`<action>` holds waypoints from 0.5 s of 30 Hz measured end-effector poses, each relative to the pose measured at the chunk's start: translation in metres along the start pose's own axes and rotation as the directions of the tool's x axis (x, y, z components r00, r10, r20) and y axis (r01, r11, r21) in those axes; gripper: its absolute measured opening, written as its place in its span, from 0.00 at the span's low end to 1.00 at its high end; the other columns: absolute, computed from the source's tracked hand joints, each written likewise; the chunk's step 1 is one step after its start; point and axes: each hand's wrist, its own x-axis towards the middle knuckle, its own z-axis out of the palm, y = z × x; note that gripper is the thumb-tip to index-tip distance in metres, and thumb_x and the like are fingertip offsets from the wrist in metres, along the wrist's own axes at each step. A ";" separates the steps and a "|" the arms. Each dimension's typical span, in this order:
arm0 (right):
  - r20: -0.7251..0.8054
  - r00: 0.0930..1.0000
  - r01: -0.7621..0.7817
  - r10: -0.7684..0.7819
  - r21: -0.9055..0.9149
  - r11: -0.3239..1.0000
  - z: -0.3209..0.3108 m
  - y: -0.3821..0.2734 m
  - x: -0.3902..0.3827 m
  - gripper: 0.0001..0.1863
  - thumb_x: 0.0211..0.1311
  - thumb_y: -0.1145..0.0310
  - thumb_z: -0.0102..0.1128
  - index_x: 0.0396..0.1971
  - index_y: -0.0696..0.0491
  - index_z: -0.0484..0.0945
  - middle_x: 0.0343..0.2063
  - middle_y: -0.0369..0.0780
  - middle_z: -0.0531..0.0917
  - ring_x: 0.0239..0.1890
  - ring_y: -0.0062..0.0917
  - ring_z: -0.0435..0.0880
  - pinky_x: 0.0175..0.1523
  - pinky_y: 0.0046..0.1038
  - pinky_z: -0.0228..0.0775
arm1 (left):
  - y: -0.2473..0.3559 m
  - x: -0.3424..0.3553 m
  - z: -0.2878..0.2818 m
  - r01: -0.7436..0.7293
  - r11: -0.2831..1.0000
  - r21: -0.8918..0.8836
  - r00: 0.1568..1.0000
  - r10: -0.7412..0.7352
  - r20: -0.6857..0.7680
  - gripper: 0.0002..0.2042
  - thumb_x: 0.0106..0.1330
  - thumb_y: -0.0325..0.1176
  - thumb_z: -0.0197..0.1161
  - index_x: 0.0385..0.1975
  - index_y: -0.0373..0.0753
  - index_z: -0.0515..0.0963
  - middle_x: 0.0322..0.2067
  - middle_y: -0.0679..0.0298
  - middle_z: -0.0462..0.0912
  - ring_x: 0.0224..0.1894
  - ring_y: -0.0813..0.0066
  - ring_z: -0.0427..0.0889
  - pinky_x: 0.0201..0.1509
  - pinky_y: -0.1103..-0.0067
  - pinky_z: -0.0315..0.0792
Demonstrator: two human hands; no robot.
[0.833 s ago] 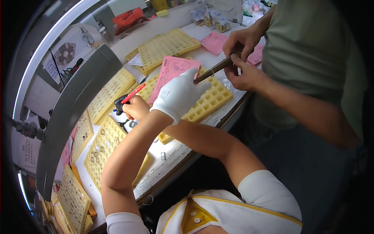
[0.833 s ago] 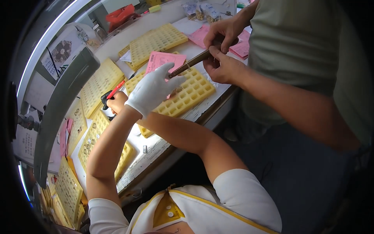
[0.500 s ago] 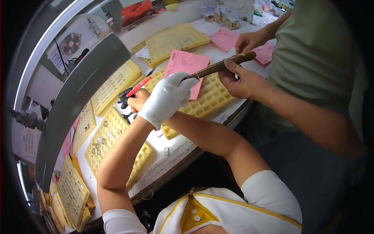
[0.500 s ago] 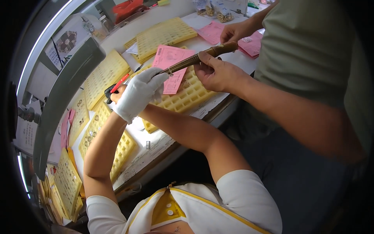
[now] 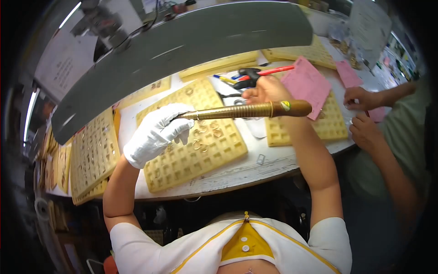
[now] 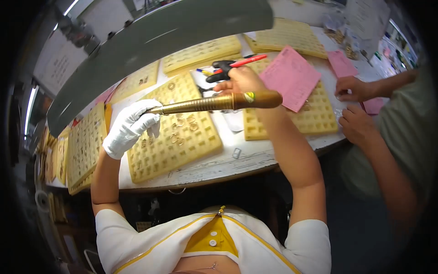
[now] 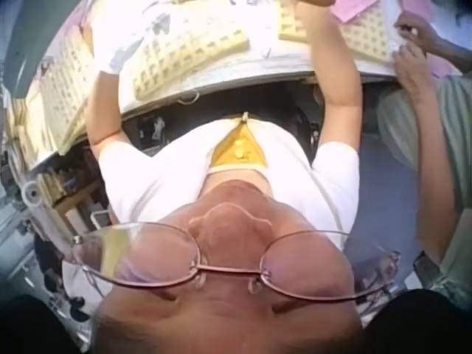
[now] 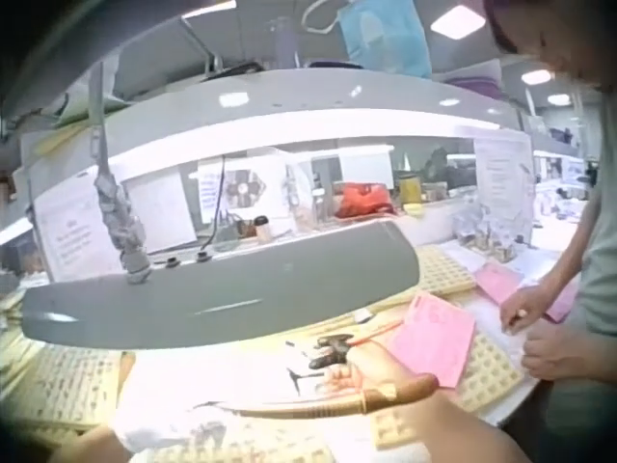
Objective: Measuring the size of jewelry rings using a ring mandrel and inspecting them on a workbench.
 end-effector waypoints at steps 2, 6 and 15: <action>0.016 0.995 -0.091 0.094 -0.130 0.987 0.005 -0.006 -0.008 0.17 0.69 0.71 0.39 0.53 0.64 0.63 0.36 0.53 0.79 0.32 0.34 0.85 0.35 0.34 0.84 | -0.011 -0.011 -0.015 -0.023 0.981 0.192 0.999 0.027 -0.019 0.12 0.64 0.33 0.60 0.45 0.36 0.77 0.22 0.65 0.77 0.24 0.81 0.75 0.31 0.81 0.70; 0.357 0.934 0.145 0.016 -0.420 0.896 0.009 -0.001 -0.021 0.21 0.66 0.65 0.52 0.53 0.64 0.69 0.43 0.49 0.79 0.41 0.30 0.84 0.40 0.27 0.80 | -0.036 -0.023 -0.028 -0.184 0.925 0.333 0.975 0.215 -0.059 0.14 0.63 0.35 0.61 0.45 0.36 0.77 0.33 0.58 0.81 0.29 0.70 0.79 0.38 0.77 0.73; 0.437 0.884 0.463 -0.164 -0.866 0.188 0.054 0.019 -0.031 0.25 0.44 0.72 0.74 0.45 0.59 0.78 0.40 0.42 0.81 0.42 0.28 0.80 0.49 0.27 0.71 | -0.057 -0.019 -0.036 -0.165 0.930 0.329 0.973 0.208 -0.101 0.14 0.61 0.33 0.63 0.45 0.36 0.77 0.32 0.62 0.82 0.32 0.76 0.79 0.40 0.80 0.73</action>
